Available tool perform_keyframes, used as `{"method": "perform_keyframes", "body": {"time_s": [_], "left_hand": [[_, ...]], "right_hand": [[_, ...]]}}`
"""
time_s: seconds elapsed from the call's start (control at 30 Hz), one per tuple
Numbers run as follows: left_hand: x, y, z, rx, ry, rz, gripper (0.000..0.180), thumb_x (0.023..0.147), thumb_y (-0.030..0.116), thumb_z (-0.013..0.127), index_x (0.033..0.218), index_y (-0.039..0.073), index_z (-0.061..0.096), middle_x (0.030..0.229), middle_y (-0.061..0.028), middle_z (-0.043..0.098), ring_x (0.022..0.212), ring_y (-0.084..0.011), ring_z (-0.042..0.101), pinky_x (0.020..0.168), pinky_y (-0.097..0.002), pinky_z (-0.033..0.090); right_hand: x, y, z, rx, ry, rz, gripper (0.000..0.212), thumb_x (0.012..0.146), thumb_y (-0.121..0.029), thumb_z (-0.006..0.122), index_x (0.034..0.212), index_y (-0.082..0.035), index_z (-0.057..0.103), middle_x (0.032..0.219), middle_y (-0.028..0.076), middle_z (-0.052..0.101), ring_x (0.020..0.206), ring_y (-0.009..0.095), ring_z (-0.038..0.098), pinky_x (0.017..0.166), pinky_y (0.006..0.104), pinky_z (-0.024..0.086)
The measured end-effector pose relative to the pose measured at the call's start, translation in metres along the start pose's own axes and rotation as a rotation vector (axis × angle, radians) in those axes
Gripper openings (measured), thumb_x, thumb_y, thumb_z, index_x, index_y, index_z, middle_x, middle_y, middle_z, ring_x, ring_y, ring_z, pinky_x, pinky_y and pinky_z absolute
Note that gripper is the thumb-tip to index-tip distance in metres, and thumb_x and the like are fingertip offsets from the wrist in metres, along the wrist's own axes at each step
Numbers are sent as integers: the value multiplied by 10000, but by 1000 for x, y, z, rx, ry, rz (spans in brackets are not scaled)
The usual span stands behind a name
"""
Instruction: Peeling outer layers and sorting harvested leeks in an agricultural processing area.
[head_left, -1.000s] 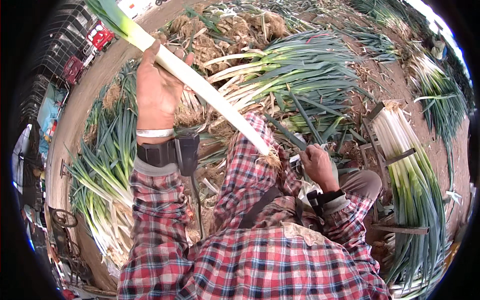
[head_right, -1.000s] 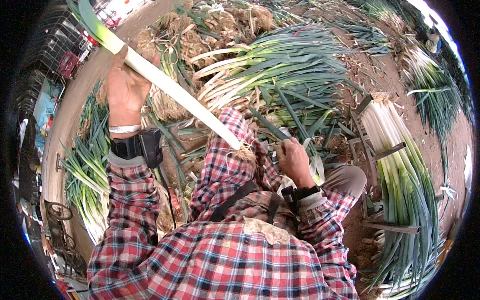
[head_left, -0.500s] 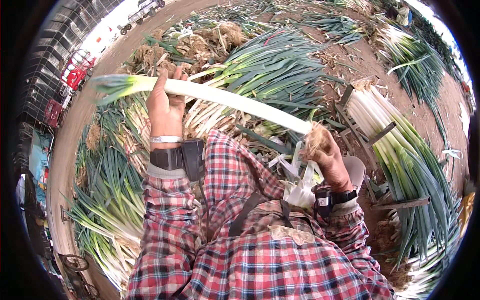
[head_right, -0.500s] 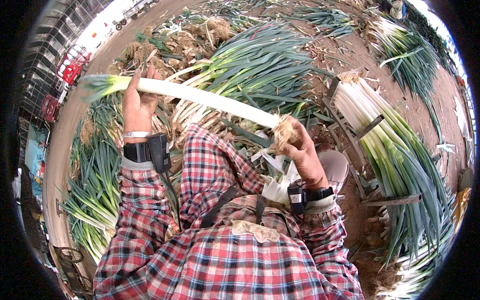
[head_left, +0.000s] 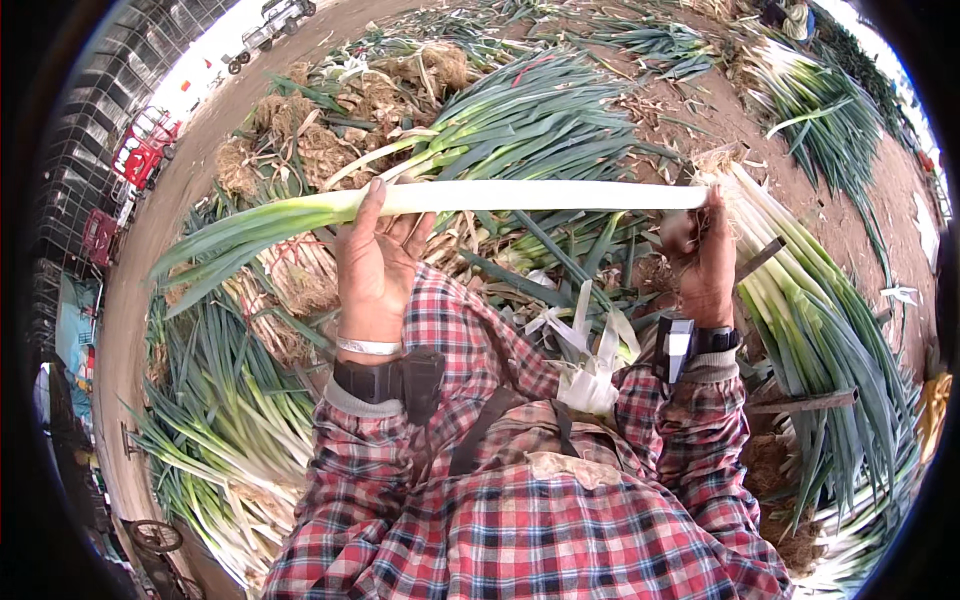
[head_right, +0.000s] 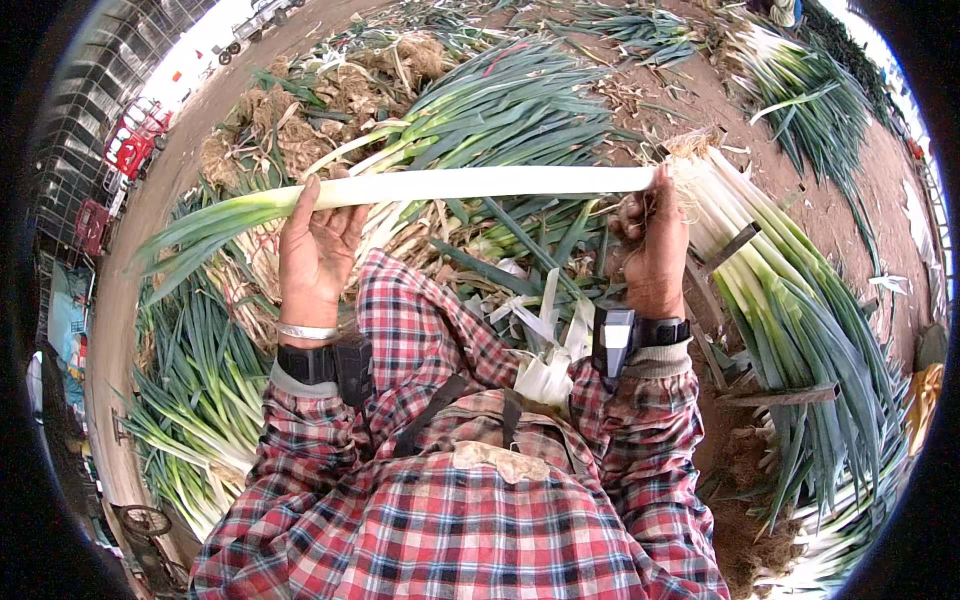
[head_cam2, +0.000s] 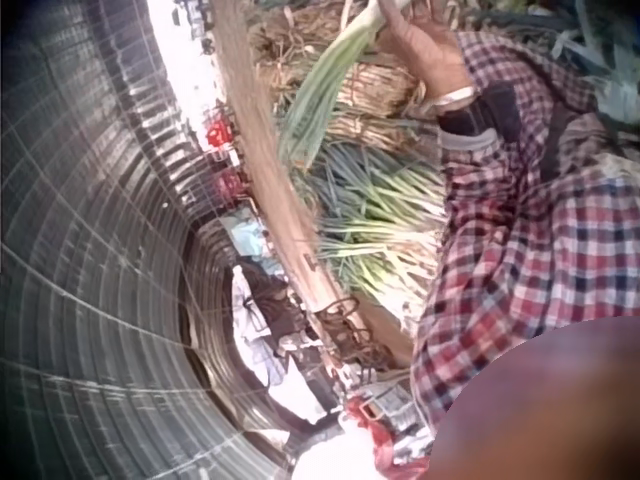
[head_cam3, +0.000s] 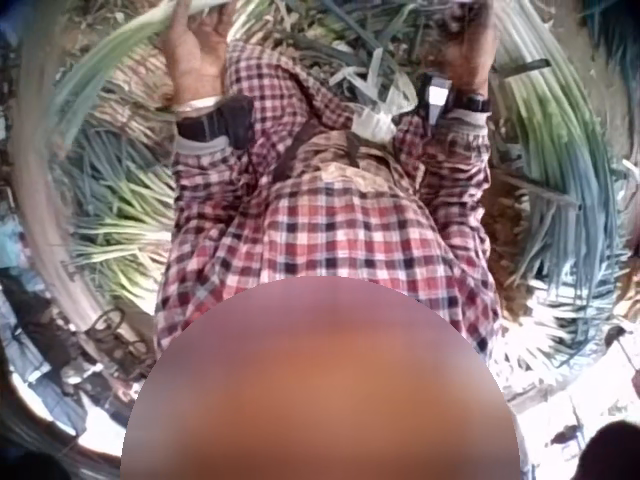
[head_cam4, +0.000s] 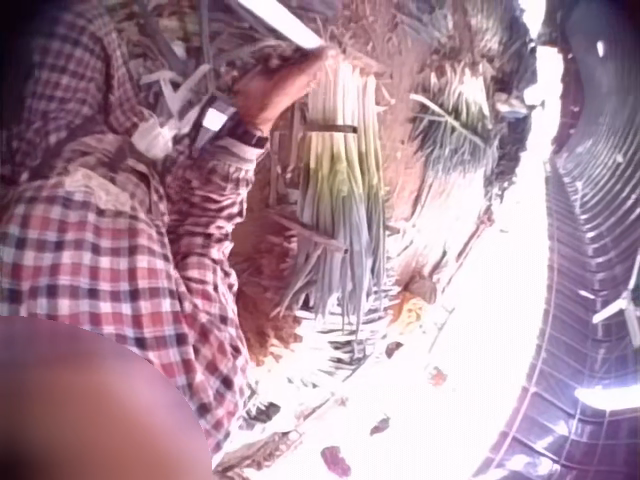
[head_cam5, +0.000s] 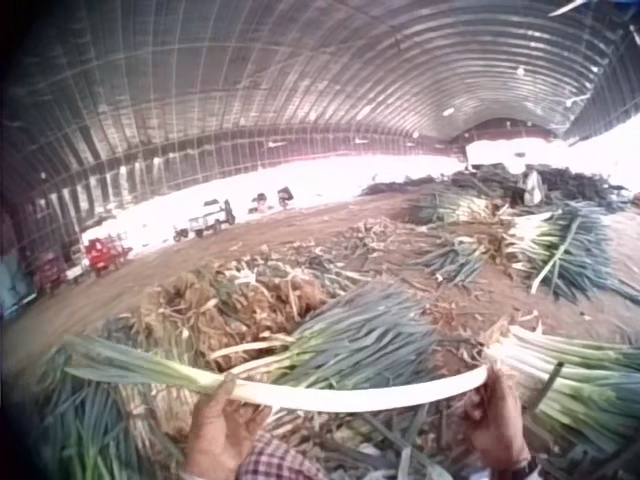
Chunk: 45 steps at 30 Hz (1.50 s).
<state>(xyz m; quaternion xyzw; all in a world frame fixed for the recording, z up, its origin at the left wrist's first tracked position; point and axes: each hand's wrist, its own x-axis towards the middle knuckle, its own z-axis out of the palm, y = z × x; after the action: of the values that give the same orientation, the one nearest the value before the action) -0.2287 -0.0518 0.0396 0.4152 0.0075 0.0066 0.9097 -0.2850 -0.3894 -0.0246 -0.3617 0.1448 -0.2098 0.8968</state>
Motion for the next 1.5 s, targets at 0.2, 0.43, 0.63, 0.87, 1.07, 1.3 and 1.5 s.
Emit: {"method": "perform_keyframes", "body": {"time_s": [0.2,0.43,0.63,0.87,1.07,1.3,1.5], "left_hand": [[3,-7,19,-42,41,28,272,933,245,678,1106,50,600,1098,-118,684,1128,-251,640,931,-402,589],[1,-28,33,-195,-254,0,299,991,253,551,1179,24,589,1294,-205,606,1270,-343,545,1089,-486,463],[-19,-50,69,-81,-416,-105,343,1008,230,532,1267,5,544,1305,-172,597,1253,-291,561,1037,-419,520],[-53,-32,80,1280,-613,931,319,883,180,697,1112,-14,590,1029,-135,666,898,-229,665,759,-352,523],[-23,-49,127,1807,-937,1195,870,786,454,733,1453,16,385,1466,-162,453,1267,-317,511,1078,-495,353],[15,-14,77,2195,-855,1171,832,767,328,775,1436,8,397,1324,-156,570,1177,-306,573,1000,-473,440],[2,-59,109,1980,-951,842,672,811,197,754,1383,20,448,1004,-177,635,902,-337,650,782,-393,532]], "right_hand": [[53,-6,-120,144,276,-126,184,1005,-230,511,939,-75,584,799,32,590,618,153,542,578,305,488],[-38,51,7,-552,-584,225,552,954,-230,645,1421,-28,433,1349,124,547,1173,235,588,957,371,494],[-48,45,94,324,-651,0,475,1002,-273,580,1403,-63,435,1409,143,507,1319,239,481,1085,415,408],[-38,25,74,371,-520,-29,383,990,-322,598,1251,-45,549,1285,175,606,1211,247,586,1033,414,483],[-49,25,62,256,-379,-44,363,1012,-308,560,1223,-13,557,1179,152,649,1093,237,642,965,402,525],[-50,37,61,252,-378,-78,394,1004,-281,579,1275,-3,513,1262,194,621,1157,248,622,994,388,511],[-43,39,53,281,-359,-17,347,1013,-264,567,1244,-9,522,1217,104,630,1044,180,628,900,326,530]]}}
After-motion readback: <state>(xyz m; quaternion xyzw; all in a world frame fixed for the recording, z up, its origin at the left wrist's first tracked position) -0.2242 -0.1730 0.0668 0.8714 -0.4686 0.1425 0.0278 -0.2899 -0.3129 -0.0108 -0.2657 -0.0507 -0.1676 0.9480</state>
